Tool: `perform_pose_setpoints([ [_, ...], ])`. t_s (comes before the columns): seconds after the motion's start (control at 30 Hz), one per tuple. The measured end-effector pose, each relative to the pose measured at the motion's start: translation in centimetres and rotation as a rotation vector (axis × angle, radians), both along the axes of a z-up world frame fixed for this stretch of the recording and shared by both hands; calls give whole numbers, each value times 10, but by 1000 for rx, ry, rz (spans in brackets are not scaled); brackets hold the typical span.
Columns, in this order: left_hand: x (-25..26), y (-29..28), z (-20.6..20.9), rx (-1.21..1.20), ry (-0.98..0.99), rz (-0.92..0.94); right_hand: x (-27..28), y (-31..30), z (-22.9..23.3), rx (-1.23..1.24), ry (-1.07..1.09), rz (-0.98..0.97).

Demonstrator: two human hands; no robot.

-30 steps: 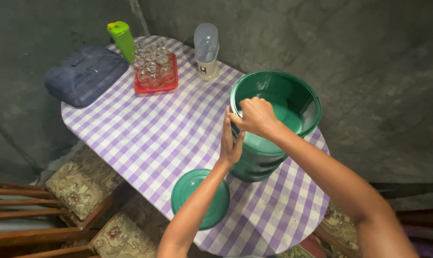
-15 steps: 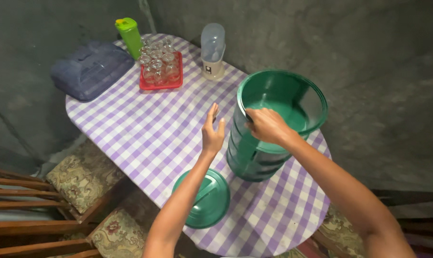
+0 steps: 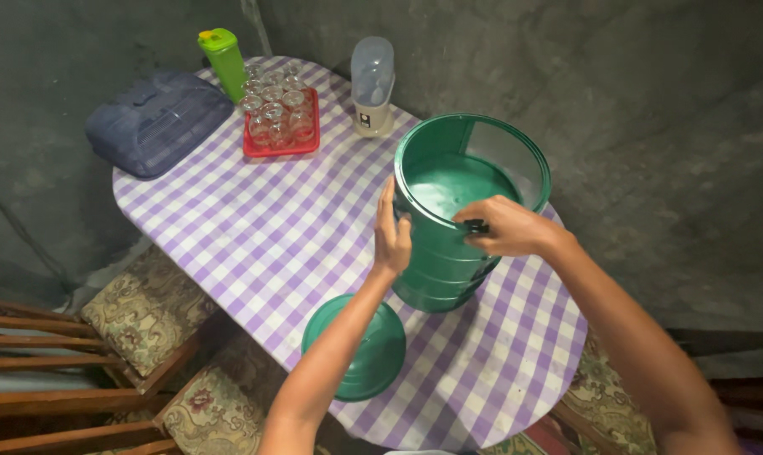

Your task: The person removes the lid and several stacked rings from a green plastic container on a table, placing each piece on the table. The person then reassembles the container by stacking the rings back together and replacing the lid.

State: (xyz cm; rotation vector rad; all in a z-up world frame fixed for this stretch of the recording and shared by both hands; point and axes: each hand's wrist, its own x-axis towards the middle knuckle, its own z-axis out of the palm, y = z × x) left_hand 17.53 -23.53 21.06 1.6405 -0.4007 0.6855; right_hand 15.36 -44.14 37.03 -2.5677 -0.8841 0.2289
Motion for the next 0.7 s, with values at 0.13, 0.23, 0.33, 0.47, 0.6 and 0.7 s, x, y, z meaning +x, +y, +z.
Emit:
perform_pose_setpoints([
  [0.13, -2, 7, 0, 33, -17, -69, 1, 25, -11, 61, -95, -36],
  [0.23, 0, 20, 1, 127, -27, -97, -2, 47, -25, 199, -409, 20],
  [0.33, 2, 29, 8, 166, 10, -137, -1, 63, -35, 83, -450, -101],
  [0.47, 5, 34, 14, 233, 96, -225, 3, 66, -43, 12, -515, -103],
  [0.6, 15, 20, 10, 253, 102, -199, 3, 67, -48, -50, -560, -75],
  [0.7, 22, 12, 3, 259, 100, -151, 5, 67, -42, -131, -553, -64],
])
